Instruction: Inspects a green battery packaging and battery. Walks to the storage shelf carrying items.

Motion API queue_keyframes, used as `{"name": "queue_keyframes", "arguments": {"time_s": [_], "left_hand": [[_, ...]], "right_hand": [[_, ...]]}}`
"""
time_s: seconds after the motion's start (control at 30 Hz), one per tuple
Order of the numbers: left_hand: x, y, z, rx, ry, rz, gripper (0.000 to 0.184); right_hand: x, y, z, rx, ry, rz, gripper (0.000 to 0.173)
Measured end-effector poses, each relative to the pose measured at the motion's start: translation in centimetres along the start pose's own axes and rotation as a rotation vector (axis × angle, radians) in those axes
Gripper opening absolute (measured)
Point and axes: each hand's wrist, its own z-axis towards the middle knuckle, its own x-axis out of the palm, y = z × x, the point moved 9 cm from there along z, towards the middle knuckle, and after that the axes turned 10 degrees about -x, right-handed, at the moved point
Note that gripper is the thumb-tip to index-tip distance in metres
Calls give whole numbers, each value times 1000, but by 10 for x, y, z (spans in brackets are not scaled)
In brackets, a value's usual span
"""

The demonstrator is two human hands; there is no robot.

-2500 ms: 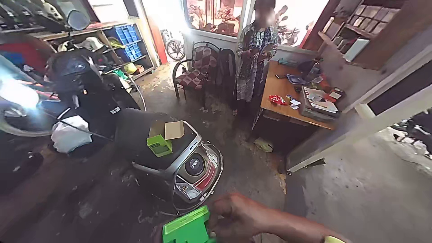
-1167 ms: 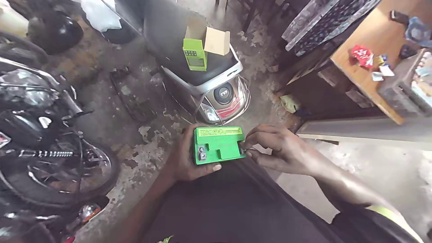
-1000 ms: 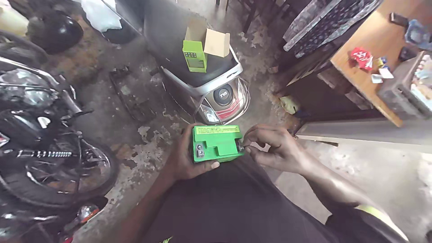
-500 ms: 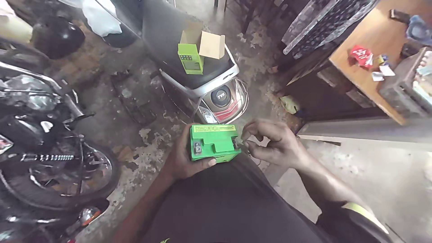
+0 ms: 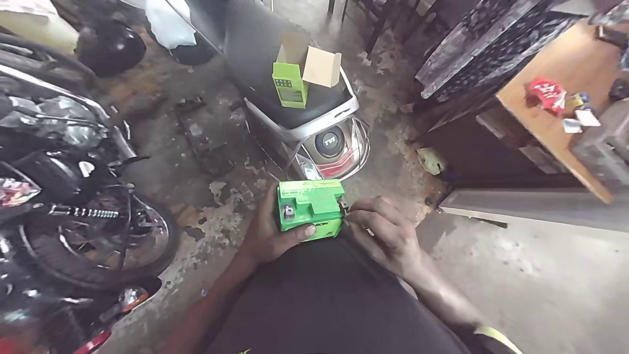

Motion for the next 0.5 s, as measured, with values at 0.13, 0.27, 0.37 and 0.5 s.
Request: {"name": "queue_keyframes", "arguments": {"time_s": [0.13, 0.27, 0.37, 0.5], "left_hand": [[0, -3, -4, 29, -45, 101, 92], [0, -8, -10, 52, -74, 180, 91], [0, -10, -16, 85, -97, 223, 93], [0, -6, -21, 68, -129, 209, 93]], "right_hand": [[-2, -4, -4, 101, -52, 60, 11], [0, -16, -10, 285, -112, 273, 9], [3, -21, -14, 393, -155, 403, 7], [0, -16, -13, 380, -158, 257, 8]]}}
